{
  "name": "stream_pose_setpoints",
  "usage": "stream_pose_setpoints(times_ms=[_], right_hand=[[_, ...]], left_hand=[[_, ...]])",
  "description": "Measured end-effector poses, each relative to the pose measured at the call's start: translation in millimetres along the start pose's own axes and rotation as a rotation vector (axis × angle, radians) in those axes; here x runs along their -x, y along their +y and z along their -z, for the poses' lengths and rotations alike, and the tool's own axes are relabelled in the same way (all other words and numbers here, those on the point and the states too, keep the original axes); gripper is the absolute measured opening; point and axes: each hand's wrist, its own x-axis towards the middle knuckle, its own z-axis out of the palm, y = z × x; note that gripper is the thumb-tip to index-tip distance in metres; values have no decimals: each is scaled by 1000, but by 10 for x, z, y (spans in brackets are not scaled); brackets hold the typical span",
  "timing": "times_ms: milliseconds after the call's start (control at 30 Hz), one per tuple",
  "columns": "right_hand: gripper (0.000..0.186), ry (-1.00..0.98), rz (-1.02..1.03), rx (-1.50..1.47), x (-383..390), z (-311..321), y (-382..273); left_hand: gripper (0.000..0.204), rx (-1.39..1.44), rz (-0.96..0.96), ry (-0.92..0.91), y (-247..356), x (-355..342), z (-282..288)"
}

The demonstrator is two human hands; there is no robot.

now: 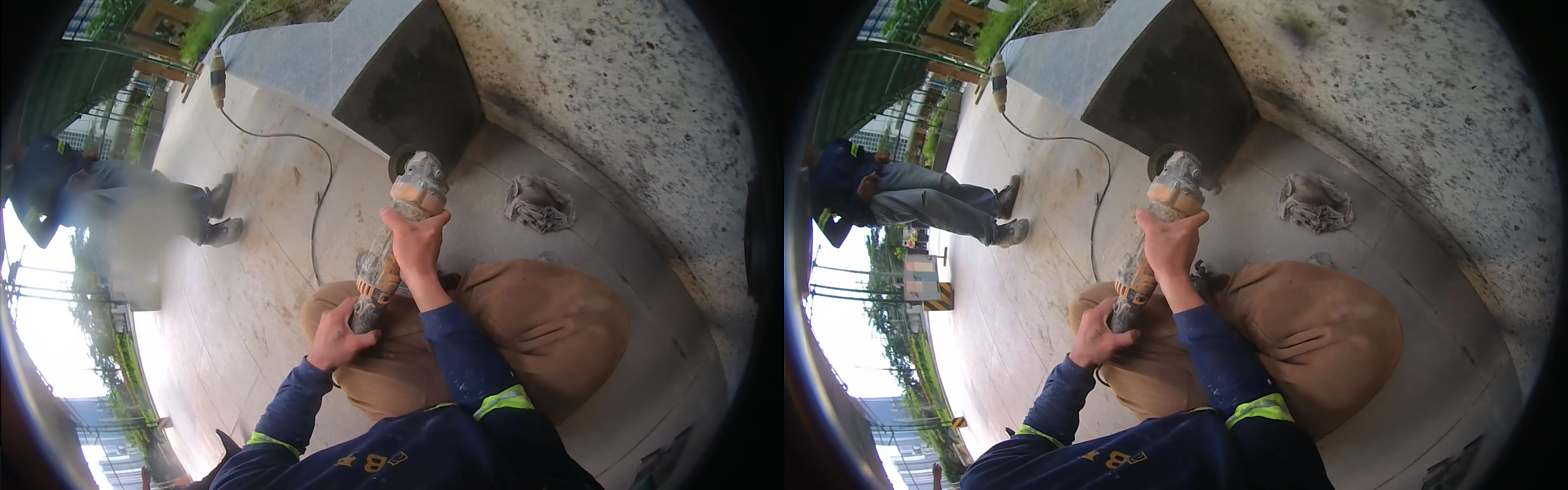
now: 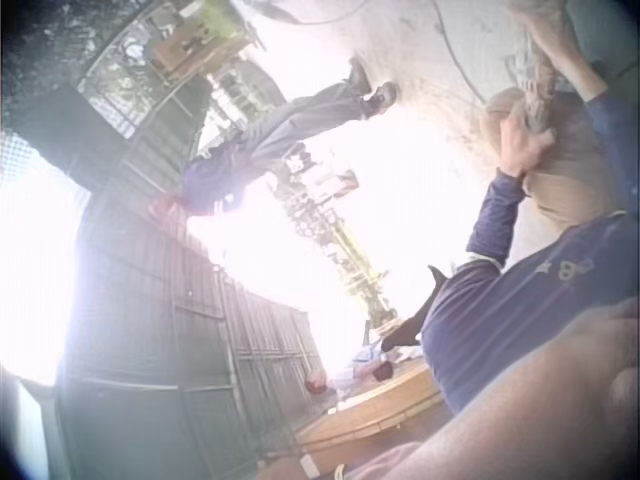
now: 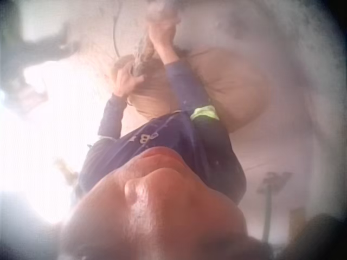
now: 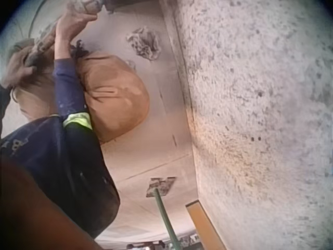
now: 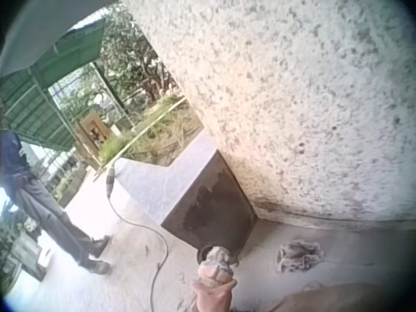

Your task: The person kneels on a tiled floor and uses an angle grinder to smooth the edge of a dark stone slab. The person holds the tool with both hands and moves it along the edge of the slab, generating dust.

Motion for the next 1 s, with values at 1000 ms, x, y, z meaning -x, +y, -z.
stream_pose_setpoints(times_ms=[1000], right_hand=[[61, -25, 86, -38, 88, -58, -54]], left_hand=[[54, 19, -21, 70, -15, 84, -3]])
